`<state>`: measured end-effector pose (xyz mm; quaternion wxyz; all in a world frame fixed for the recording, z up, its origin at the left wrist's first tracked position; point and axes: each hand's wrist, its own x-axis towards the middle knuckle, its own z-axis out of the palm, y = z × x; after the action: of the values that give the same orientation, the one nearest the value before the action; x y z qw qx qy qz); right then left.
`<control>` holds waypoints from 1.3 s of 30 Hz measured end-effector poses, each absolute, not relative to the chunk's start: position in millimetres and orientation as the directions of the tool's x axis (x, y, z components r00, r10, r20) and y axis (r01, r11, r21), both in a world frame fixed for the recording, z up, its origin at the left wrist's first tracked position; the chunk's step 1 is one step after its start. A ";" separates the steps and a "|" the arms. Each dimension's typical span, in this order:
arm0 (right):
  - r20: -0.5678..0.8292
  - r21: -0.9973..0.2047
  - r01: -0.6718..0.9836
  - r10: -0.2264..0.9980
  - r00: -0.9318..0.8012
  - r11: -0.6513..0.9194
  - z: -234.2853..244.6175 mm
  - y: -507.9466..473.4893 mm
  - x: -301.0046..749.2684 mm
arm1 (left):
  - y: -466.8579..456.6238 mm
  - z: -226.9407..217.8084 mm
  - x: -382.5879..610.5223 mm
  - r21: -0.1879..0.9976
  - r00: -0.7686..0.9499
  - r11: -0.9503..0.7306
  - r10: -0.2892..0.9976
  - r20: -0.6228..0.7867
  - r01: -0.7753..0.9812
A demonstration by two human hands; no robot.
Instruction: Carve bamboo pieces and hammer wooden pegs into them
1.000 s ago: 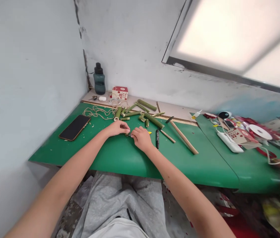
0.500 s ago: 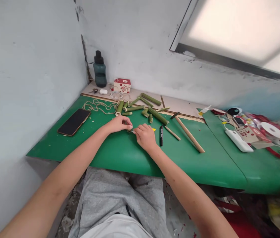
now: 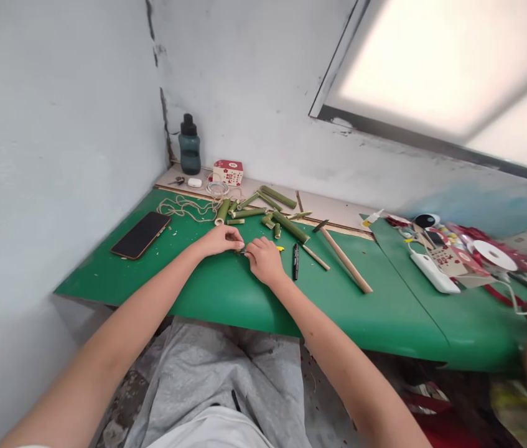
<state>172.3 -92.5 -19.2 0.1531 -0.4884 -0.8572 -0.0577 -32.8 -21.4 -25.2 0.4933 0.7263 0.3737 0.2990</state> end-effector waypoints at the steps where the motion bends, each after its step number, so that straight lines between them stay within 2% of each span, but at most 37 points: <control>1: 0.335 -0.056 0.855 0.816 -0.470 0.516 -21.7 -93.6 173.3 | -21.8 -26.0 -32.3 0.939 0.537 -0.238 0.840 0.071 0.248; 13: 0.410 -0.119 0.832 0.790 -0.456 0.542 -31.7 -93.2 177.8 | -21.1 -30.8 -31.8 0.952 0.517 -0.201 0.855 0.055 0.231; 32: 0.292 -0.046 0.845 0.816 -0.499 0.533 -22.9 -84.9 168.8 | -16.2 -29.1 -30.2 0.952 0.487 -0.183 0.872 0.042 0.245; 39: 0.284 -0.061 0.864 0.839 -0.464 0.499 -21.4 -95.2 169.2 | -18.8 -29.5 -28.2 0.951 0.470 -0.186 0.881 0.051 0.246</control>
<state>169.2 -95.2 -21.4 0.1398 -0.4984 -0.8544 -0.0456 -28.2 -18.8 -29.5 0.4947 0.7001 0.4026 0.3209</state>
